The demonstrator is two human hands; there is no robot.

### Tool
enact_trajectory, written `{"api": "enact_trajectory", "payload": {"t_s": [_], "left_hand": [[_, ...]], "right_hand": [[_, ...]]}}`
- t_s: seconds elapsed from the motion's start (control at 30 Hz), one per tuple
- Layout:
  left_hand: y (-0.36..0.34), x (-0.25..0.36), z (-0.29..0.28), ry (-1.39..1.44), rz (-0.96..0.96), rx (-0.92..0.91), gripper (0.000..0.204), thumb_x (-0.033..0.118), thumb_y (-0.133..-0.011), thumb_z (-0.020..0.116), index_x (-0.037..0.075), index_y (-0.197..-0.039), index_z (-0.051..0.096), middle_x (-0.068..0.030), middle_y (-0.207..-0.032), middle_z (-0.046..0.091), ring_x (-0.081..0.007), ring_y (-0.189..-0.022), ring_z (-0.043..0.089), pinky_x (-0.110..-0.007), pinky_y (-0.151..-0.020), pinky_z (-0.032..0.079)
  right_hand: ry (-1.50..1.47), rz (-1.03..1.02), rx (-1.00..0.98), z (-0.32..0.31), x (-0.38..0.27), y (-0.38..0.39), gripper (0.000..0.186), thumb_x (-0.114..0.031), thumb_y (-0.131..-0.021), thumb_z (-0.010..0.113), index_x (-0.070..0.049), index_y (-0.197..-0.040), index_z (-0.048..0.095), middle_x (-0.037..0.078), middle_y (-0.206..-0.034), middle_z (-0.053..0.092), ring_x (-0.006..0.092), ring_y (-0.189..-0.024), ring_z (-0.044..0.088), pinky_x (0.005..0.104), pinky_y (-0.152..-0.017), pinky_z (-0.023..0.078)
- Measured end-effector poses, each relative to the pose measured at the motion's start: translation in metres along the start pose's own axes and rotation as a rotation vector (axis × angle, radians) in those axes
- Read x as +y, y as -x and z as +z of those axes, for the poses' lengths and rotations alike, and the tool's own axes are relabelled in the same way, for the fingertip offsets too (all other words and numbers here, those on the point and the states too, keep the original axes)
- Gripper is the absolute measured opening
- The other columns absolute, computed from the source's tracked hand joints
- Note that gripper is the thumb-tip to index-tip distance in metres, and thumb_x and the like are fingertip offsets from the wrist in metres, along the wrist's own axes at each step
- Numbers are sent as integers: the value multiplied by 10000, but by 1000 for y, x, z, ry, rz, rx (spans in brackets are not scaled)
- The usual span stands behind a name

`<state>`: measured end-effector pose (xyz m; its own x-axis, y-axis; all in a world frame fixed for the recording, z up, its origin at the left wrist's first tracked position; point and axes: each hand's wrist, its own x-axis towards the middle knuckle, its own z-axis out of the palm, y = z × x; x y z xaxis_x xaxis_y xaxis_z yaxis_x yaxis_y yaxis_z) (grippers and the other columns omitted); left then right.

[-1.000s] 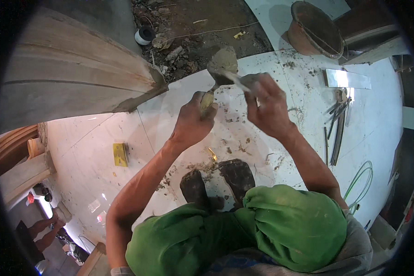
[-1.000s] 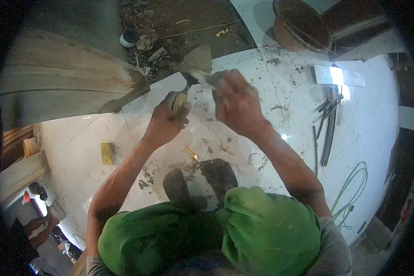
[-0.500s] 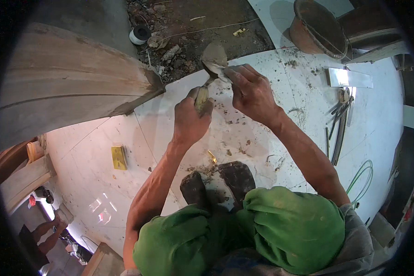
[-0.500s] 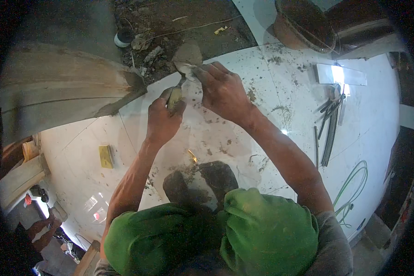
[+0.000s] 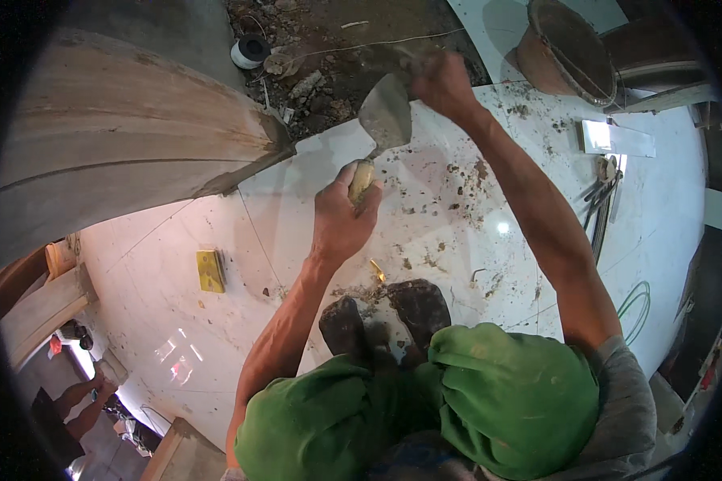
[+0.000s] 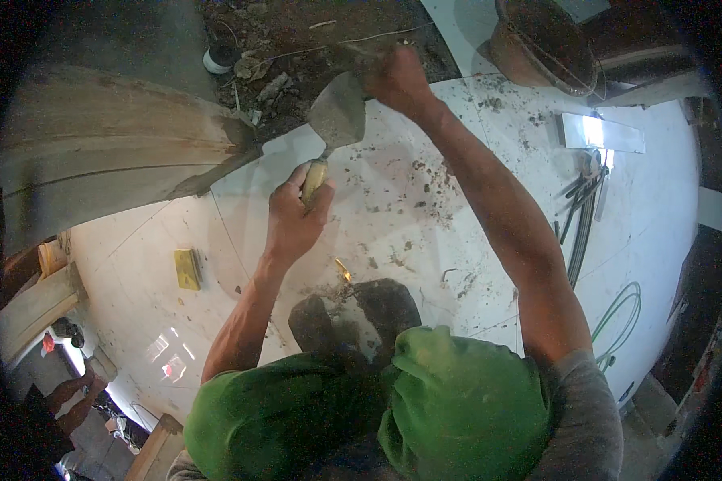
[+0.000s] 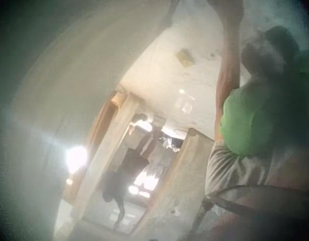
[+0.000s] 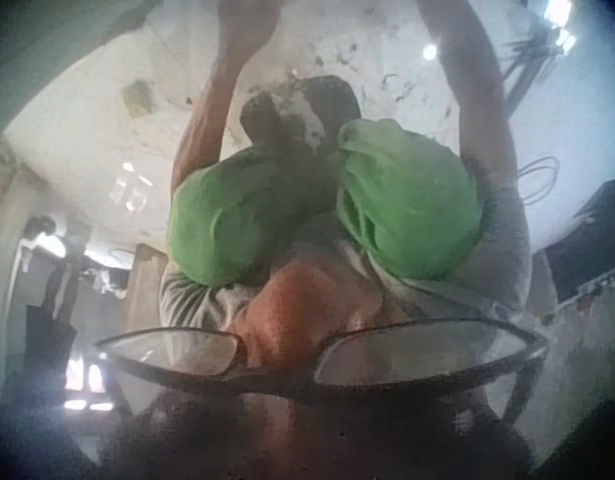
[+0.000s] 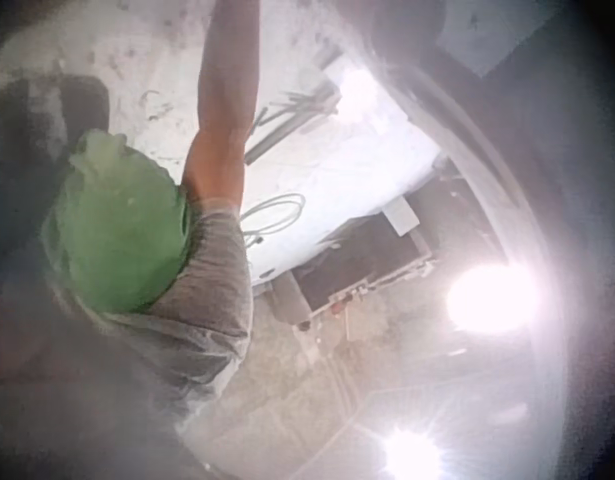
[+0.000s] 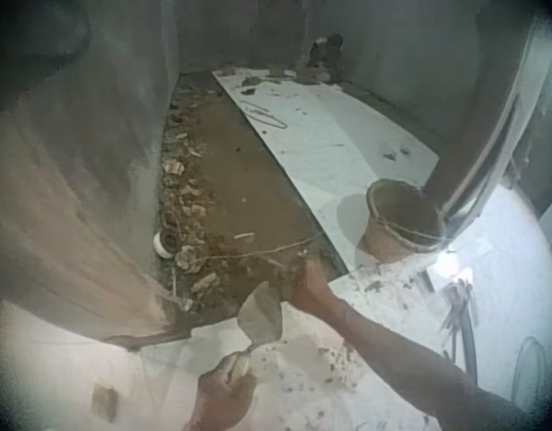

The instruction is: The person applies plaster to the edge of a door frame using a trowel and smooths it with a small block along the joint.

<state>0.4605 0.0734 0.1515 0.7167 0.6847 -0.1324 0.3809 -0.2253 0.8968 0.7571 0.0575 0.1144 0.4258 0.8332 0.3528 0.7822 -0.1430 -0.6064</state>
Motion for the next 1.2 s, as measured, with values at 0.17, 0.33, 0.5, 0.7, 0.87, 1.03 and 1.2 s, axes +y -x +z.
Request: {"api": "enact_trajectory", "payload": {"t_s": [0.17, 0.33, 0.5, 0.7, 0.87, 1.03, 1.2], "left_hand": [[-5, -9, -15, 423, -384, -163, 295, 276, -1046, 662, 9, -1171, 659, -30, -864, 636, -92, -641, 574, -283, -560, 471], [-19, -10, -11, 740, -496, -194, 331, 340, -1048, 678, 28, -1156, 660, -33, -935, 625, -86, -606, 529, -271, -522, 427], [-40, -6, -4, 958, -628, -249, 379, 388, -1028, 702, 49, -1196, 674, -7, -956, 611, -87, -611, 515, -260, -536, 423], [-66, -13, -3, 1120, -535, -192, 416, 412, -1008, 726, 47, -1201, 682, 6, -928, 602, -85, -636, 517, -270, -547, 428], [-72, -18, -33, 779, -390, -98, 359, 385, -1018, 716, 54, -1150, 677, -4, -927, 634, -88, -634, 544, -256, -532, 449], [-74, -21, -27, 361, -292, -47, 308, 348, -1023, 708, 47, -1070, 666, -11, -821, 632, -93, -594, 570, -263, -500, 459], [-65, -24, -12, 226, -287, 34, 254, 247, -977, 695, -7, -968, 687, -63, -706, 659, -151, -599, 610, -356, -578, 492]], "right_hand": [[-360, 381, 107, -1, 8, -18, 263, -190, -990, 679, 40, -1095, 753, 192, -950, 763, 320, -835, 754, 473, -753, 607], [-1314, 806, 156, 17, 41, -4, 248, -120, -1064, 587, 11, -1257, 670, 120, -1204, 718, 278, -1056, 719, 421, -901, 622], [-1766, 952, 68, 48, 22, 19, 255, -106, -1074, 583, 18, -1294, 559, 121, -1190, 657, 236, -1062, 700, 379, -934, 614], [-1556, 757, -231, 73, 82, 76, 219, -118, -1078, 592, 26, -1241, 598, 101, -1091, 683, 189, -916, 705, 340, -717, 589], [-1373, 932, 73, 20, 10, 71, 201, -135, -1074, 618, 21, -1173, 696, 70, -1030, 718, 143, -892, 699, 308, -654, 564], [-295, 401, 36, -35, -43, 35, 218, -85, -1001, 673, -45, -1208, 727, 63, -999, 746, 187, -907, 715, 340, -701, 586], [197, -361, -61, -1, -90, 34, 412, -114, -796, 767, -68, -1206, 758, 140, -1000, 744, 322, -940, 713, 424, -760, 607]]}}
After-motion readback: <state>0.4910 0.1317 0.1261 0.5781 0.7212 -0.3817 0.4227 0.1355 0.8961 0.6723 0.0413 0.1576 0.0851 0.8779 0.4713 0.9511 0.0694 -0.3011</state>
